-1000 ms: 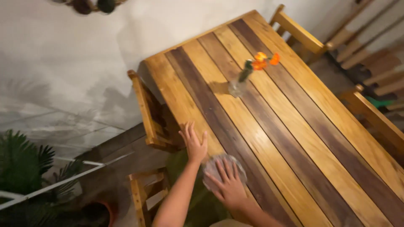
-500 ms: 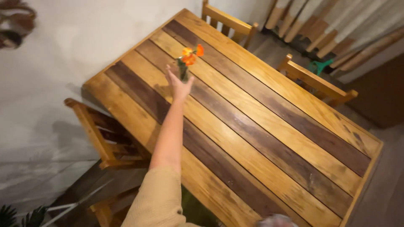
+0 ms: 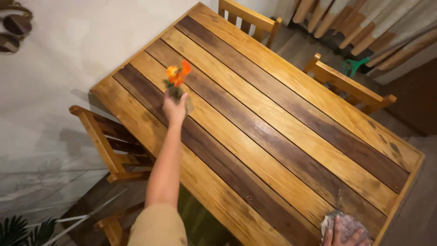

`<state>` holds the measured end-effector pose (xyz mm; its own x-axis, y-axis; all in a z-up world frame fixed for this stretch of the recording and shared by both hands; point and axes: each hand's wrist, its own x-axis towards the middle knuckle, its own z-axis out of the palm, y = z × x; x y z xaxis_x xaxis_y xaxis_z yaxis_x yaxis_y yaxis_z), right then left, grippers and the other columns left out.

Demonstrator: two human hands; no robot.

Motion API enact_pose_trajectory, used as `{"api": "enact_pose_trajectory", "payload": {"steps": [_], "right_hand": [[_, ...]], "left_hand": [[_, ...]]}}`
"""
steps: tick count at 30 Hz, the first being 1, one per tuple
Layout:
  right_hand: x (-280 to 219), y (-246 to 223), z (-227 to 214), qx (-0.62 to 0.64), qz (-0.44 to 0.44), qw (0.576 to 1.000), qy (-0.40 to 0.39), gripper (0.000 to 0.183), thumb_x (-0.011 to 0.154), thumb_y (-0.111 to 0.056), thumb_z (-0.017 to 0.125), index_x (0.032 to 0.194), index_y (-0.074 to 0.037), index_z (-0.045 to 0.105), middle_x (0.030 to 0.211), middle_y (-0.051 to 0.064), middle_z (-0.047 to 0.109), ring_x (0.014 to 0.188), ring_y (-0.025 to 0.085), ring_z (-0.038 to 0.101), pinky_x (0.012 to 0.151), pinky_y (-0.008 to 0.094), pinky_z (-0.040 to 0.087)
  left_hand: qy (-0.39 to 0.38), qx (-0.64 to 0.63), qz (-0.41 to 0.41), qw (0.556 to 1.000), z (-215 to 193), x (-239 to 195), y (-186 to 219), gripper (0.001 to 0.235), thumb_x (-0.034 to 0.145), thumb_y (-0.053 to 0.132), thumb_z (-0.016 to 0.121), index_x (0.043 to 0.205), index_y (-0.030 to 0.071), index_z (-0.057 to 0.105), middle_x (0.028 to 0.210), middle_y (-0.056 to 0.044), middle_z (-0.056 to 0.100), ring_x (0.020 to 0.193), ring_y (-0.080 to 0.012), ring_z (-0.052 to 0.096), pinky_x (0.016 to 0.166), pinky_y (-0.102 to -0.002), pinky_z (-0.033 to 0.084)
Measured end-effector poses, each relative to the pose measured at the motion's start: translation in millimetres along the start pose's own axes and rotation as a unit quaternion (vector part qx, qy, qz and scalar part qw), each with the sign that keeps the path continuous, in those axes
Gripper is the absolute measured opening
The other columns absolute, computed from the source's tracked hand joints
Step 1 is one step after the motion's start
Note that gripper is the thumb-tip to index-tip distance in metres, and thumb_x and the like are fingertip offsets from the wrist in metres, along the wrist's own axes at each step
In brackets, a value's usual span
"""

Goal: Clean placemats, the dining table, and dining chairs with a cloth.

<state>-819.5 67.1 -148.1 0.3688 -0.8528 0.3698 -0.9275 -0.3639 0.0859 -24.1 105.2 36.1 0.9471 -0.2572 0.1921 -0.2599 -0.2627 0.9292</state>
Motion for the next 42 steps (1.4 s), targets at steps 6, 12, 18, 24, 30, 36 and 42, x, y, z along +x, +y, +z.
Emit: {"api": "enact_pose_trajectory", "payload": {"steps": [6,12,18,24,30,36,42], "right_hand": [[23,-39,-21,0.107,0.039,0.994,-0.001,0.058,0.105,-0.059,0.032,0.161,-0.048,0.032,0.170,0.034,0.024,0.148,0.072,0.018,0.113,0.086,0.020],[94,-141,-102,0.125,0.042,0.990,-0.053,0.060,0.099,-0.061,0.034,0.157,-0.049,0.034,0.172,0.027,0.022,0.155,0.058,0.017,0.117,0.084,0.014],[139,-208,-111,0.171,-0.032,0.982,-0.077,0.056,0.100,-0.059,0.032,0.155,-0.046,0.035,0.170,0.026,0.016,0.154,0.057,0.010,0.116,0.080,0.002],[173,-270,-105,0.180,-0.089,0.975,-0.098,0.057,0.099,-0.058,0.034,0.155,-0.048,0.031,0.169,0.026,0.010,0.154,0.055,0.005,0.116,0.078,0.001],[203,-338,-100,0.182,-0.126,0.966,-0.132,0.058,0.099,-0.059,0.035,0.155,-0.047,0.031,0.170,0.027,0.009,0.152,0.055,0.003,0.112,0.077,0.001],[235,-376,-98,0.212,-0.301,0.919,-0.141,0.062,0.095,-0.058,0.045,0.155,-0.050,0.030,0.168,0.024,0.011,0.152,0.053,0.004,0.114,0.076,0.005],[238,-314,-88,0.236,-0.392,0.873,-0.170,0.073,0.087,-0.051,0.056,0.153,-0.024,0.038,0.170,0.019,0.018,0.156,0.042,0.015,0.122,0.061,0.015]], "left_hand": [[0.004,-0.059,0.092,0.994,-68,-9,-67,0.060,0.088,0.021,0.087,0.135,0.002,0.055,0.121,-0.014,0.071,0.109,-0.0276,0.069,0.097,-0.038,0.052],[0.025,0.041,0.064,0.997,-110,-30,-49,0.064,0.085,0.023,0.087,0.137,0.001,0.056,0.121,-0.016,0.071,0.110,-0.0280,0.068,0.098,-0.039,0.051],[0.070,0.082,0.057,0.993,-111,-41,-55,0.088,0.075,0.028,0.093,0.143,-0.001,0.045,0.136,-0.027,0.055,0.126,-0.0411,0.052,0.109,-0.050,0.039],[0.166,0.180,0.079,0.966,-102,-163,-14,0.088,0.088,0.024,0.084,0.155,0.003,0.032,0.146,-0.027,0.042,0.138,-0.0450,0.041,0.120,-0.059,0.031],[-0.013,0.272,0.104,0.957,-70,-282,41,0.057,0.087,0.030,0.075,0.128,-0.002,0.051,0.128,-0.027,0.046,0.118,-0.0488,0.045,0.101,-0.064,0.033],[-0.226,0.120,0.146,0.955,-37,-311,68,0.038,0.094,0.022,0.067,0.129,0.009,0.060,0.133,-0.021,0.048,0.126,-0.0431,0.045,0.109,-0.056,0.036],[-0.330,0.135,0.291,0.888,25,-322,82,0.046,0.103,0.033,0.060,0.140,0.006,0.051,0.147,-0.026,0.041,0.145,-0.0457,0.033,0.121,-0.058,0.025]]}}
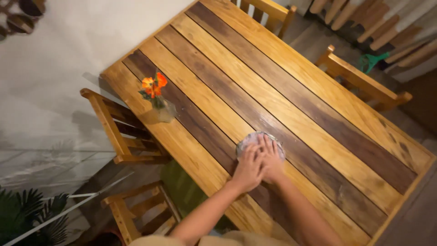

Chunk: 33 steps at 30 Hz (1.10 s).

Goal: Clean placemats, the dining table, and dining chairs with a cloth.

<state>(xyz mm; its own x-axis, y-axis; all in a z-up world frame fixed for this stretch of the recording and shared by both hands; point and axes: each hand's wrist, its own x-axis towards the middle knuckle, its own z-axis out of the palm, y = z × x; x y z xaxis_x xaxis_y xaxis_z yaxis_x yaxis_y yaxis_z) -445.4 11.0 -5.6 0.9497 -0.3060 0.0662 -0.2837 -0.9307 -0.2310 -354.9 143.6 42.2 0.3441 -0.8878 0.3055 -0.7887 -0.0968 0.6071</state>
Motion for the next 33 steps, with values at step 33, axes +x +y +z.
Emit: {"api": "enact_pose_trajectory", "payload": {"steps": [33], "right_hand": [[-29,-6,23,0.004,0.265,0.935,0.237,0.047,0.087,-0.037,0.063,0.130,-0.017,0.063,0.145,0.021,0.050,0.144,0.042,0.041,0.123,0.064,0.023]], "left_hand": [[0.120,0.312,-0.262,0.905,-65,204,-317,0.070,0.096,0.053,0.052,0.158,0.022,0.043,0.169,-0.010,0.030,0.157,-0.0368,0.017,0.126,-0.061,0.006]]}}
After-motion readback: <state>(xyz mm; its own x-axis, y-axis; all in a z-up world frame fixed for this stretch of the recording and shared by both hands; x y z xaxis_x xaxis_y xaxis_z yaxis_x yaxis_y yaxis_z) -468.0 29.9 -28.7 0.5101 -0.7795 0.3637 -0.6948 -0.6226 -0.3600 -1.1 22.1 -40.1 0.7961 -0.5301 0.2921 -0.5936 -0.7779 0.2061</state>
